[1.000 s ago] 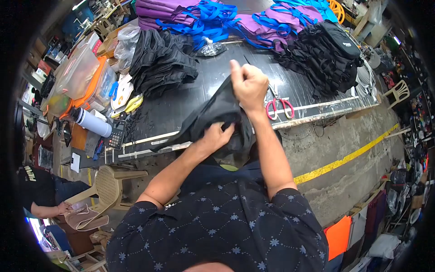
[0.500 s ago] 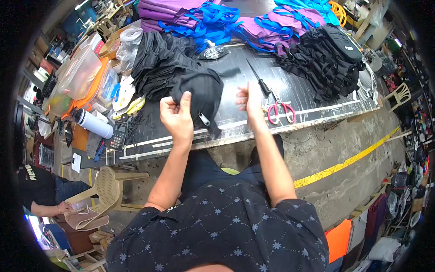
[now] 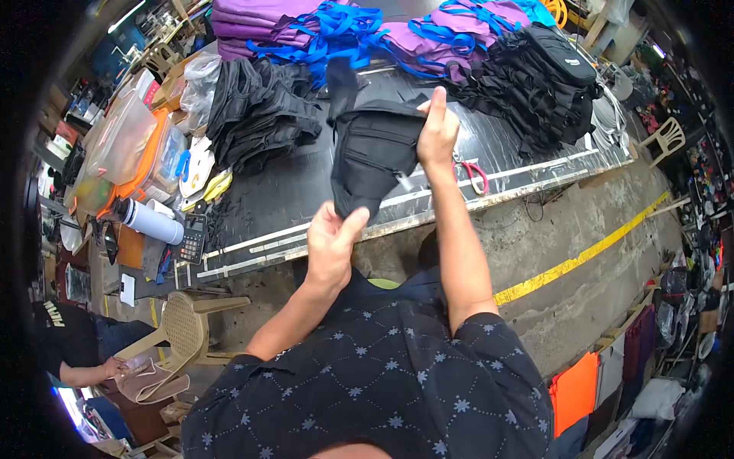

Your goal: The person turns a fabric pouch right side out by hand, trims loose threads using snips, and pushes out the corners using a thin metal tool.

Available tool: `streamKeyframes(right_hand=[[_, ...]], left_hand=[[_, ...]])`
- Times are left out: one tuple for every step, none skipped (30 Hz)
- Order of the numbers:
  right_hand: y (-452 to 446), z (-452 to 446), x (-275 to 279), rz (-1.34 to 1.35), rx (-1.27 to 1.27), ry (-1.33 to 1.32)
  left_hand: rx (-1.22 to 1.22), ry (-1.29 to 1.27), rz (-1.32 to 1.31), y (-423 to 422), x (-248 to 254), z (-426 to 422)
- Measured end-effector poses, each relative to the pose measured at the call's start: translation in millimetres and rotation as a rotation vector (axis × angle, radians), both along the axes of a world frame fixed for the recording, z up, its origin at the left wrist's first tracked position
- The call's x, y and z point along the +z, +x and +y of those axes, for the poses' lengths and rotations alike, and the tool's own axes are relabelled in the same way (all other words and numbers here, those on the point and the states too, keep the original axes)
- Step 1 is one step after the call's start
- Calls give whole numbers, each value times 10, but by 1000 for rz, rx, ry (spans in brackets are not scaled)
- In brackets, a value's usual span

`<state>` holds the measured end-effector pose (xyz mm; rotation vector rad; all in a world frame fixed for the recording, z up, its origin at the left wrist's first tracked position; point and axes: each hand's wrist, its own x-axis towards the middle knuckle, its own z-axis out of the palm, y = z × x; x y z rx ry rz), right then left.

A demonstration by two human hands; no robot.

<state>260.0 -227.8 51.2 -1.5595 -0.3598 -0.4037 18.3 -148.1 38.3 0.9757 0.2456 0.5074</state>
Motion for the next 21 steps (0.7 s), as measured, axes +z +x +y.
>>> streamKeyframes(right_hand=[[119,-34,23,-17,-10,-38],[245,-81,36,2,21,-54],[201,-72,41,40,53,-109],[177,-37,62,69,89,-165],[87,17,30,-19,73,-186],[39,52,-3,-22,120,-227],[3,33,6,-19,151,-221],[-38,13,24,-15,183,-214],[-93,-6,67,-17,204,-240],[-166,-32,124,-16,228,-271],[-242,-53,168,-17,255,-304],[-328,-46,186,-82,343,-353],[-463,-10,185,-89,399,-374],[-614,36,181,-95,454,-393],[-735,71,181,-107,542,-398],[-844,97,203,-119,626,-401],[-935,100,283,-68,690,-458],[-949,120,219,-81,746,-448],[-951,105,192,-56,763,-461],[-960,84,174,-29,780,-474],[-1000,49,162,-7,756,-389]], left_hand=[[-43,82,77,-157,41,8],[-114,62,117,-259,18,50],[-185,42,159,-354,1,102],[-252,23,192,-391,8,151],[-226,59,176,-422,37,185],[-267,162,278,-472,85,300],[-307,267,380,-538,136,481],[-346,372,483,-589,175,633],[-154,629,467,-617,188,722],[42,877,446,-643,213,774],[183,942,441,-651,295,813],[256,1011,335,-613,324,814],[277,1041,169,-504,350,776],[297,1070,3,-376,378,723],[321,1239,-9,-281,407,698],[319,1305,-49,-182,387,689],[317,1369,-91,-81,368,680],[274,1364,-91,-14,291,696],[269,1300,-58,31,239,710],[262,1235,-23,56,199,718],[232,1088,58,53,206,713]])
